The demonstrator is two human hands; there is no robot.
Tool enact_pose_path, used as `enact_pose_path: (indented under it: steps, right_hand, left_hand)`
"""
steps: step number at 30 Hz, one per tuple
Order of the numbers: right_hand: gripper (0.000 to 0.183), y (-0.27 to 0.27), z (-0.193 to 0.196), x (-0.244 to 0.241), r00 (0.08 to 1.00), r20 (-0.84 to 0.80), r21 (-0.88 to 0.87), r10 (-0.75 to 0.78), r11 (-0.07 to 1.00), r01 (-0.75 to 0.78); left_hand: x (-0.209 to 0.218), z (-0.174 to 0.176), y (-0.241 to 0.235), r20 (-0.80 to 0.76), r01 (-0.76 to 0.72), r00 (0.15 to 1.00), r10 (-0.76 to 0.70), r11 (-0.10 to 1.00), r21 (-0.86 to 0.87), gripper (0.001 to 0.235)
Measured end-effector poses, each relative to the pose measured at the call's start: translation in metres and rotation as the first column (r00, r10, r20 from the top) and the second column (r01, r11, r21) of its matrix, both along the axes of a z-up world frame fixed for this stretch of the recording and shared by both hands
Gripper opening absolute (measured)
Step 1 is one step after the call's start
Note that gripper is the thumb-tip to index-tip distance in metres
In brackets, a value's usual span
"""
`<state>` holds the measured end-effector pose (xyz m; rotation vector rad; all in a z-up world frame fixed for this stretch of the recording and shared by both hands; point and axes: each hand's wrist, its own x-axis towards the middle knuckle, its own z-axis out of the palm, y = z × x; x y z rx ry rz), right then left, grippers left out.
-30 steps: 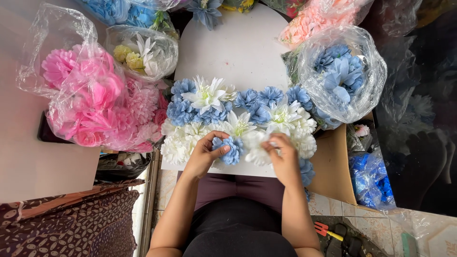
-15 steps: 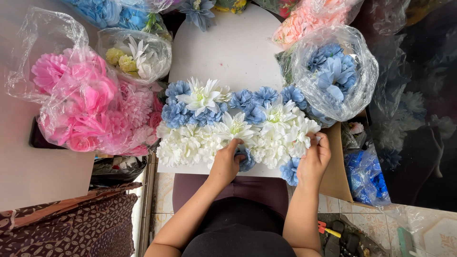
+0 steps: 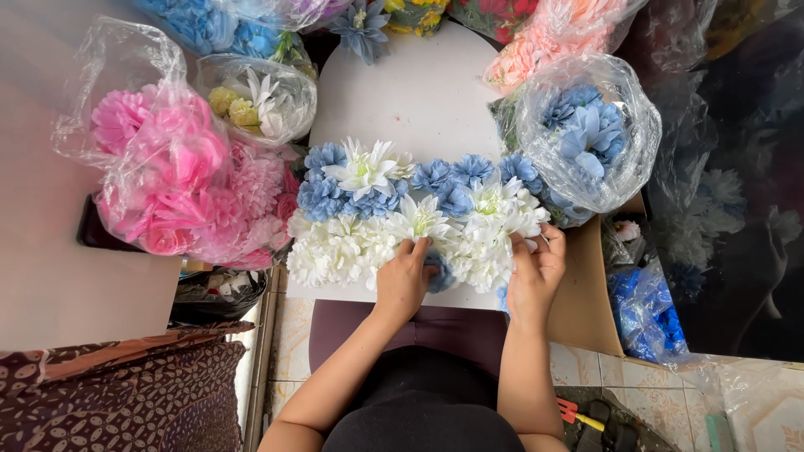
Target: Arrange artificial flowers on a white base to create a decorative floral display.
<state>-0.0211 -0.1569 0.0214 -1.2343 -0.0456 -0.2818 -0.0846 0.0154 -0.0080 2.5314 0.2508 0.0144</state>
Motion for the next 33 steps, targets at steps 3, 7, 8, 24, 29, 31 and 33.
enact_pose_path:
  steps: [3, 7, 8, 24, 29, 31, 33]
  right_hand:
    - [0.037, -0.007, -0.023, 0.001, 1.000, -0.006, 0.003, 0.021, 1.000, -0.021]
    - [0.039, -0.002, -0.002, -0.007, 1.000, 0.008, -0.009, 0.005, 1.000, -0.005]
    - [0.039, -0.001, 0.003, -0.009, 1.000, 0.020, -0.075, -0.006, 0.997, 0.008]
    - [0.014, 0.055, 0.031, -0.032, 0.933, 0.192, -0.708, 0.305, 0.701, -0.084]
    - [0.026, 0.069, 0.021, -0.011, 0.903, 0.273, -0.852, 0.331, 0.520, 0.067]
    - [0.033, 0.078, 0.013, 0.002, 0.906, 0.250, -0.888, 0.342, 0.453, 0.074]
    - [0.044, 0.086, 0.002, 0.014, 0.938, 0.159, -0.953, 0.308, 0.295, 0.065]
  left_hand:
    - [-0.008, 0.004, -0.002, 0.044, -0.006, 0.999, 0.010, 0.995, -0.098, 0.063]
    - [-0.020, 0.047, 0.000, 0.099, -0.048, 0.993, 0.062, 0.989, -0.139, 0.062]
    - [-0.023, 0.056, 0.003, 0.211, -0.056, 0.974, 0.088, 0.986, -0.156, 0.058]
    - [-0.021, 0.040, 0.050, 0.303, -0.067, 0.849, 0.432, 0.658, -0.750, 0.023]
    - [0.024, 0.038, 0.075, 0.301, -0.102, 0.791, 0.533, 0.600, -0.794, 0.018]
    - [0.045, 0.040, 0.077, 0.326, -0.081, 0.786, 0.525, 0.610, -0.788, 0.017]
    - [0.062, 0.044, 0.072, 0.312, -0.097, 0.835, 0.452, 0.680, -0.727, 0.019]
